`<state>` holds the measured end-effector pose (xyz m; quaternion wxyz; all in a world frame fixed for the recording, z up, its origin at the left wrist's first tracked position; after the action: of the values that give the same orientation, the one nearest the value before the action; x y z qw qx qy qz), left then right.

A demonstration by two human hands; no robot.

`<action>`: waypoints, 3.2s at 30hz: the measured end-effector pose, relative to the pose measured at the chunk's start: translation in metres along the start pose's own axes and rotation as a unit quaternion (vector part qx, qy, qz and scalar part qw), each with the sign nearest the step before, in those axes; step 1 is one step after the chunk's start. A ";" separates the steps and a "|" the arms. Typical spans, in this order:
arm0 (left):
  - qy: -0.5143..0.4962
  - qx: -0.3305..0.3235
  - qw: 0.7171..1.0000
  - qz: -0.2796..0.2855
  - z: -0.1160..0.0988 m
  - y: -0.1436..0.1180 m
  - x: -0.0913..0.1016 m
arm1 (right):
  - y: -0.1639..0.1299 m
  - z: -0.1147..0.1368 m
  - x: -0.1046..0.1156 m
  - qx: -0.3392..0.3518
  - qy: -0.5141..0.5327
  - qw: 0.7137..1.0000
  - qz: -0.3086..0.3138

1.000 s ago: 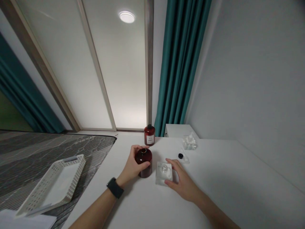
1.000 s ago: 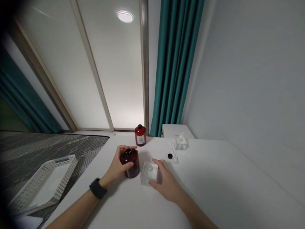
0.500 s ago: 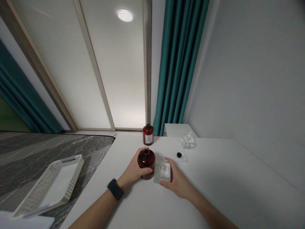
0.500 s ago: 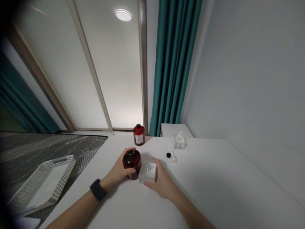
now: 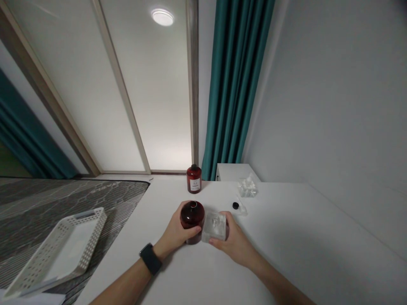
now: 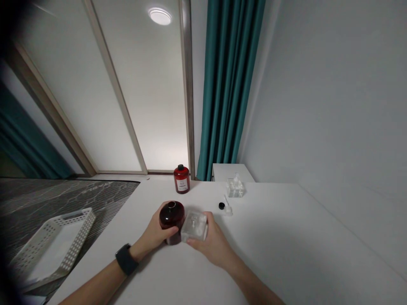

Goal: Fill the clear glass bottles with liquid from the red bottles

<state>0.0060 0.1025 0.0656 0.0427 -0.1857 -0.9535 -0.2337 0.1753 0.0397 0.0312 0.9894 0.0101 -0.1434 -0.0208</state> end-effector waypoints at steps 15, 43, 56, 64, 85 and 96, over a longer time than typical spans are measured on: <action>-0.074 0.039 0.996 -0.023 -0.010 -0.011 -0.022 | -0.009 0.005 0.005 -0.002 0.156 0.988 -0.002; 0.333 -0.133 0.919 0.164 -0.044 -0.003 -0.015 | -0.012 0.016 0.027 0.096 -0.080 0.991 -0.037; 0.394 -0.148 0.887 0.190 -0.042 -0.005 -0.022 | -0.011 0.017 0.028 0.073 -0.136 0.987 -0.049; 0.406 -0.160 0.880 0.187 -0.046 -0.005 -0.024 | -0.013 0.019 0.024 0.109 -0.174 0.978 -0.044; 0.381 -0.177 0.895 0.150 -0.052 -0.013 -0.029 | -0.028 0.050 0.043 0.221 -0.197 0.951 -0.089; 0.346 -0.208 0.909 0.103 -0.059 -0.016 -0.023 | -0.031 0.084 0.043 0.265 -0.225 0.935 -0.067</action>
<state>0.0209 0.0545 0.1075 0.3545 -0.1948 -0.7842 -0.4705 0.1915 0.0054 0.1230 0.8888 0.2767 -0.3619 -0.0500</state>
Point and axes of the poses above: each hand's wrist, its own y-axis towards the middle knuckle, its own x-axis out of the back of the hand, z = x × y, the point moved 10 cm from there along y, towards the middle knuckle, and after that the axes turned 4 degrees about -x, right-handed, at the moved point
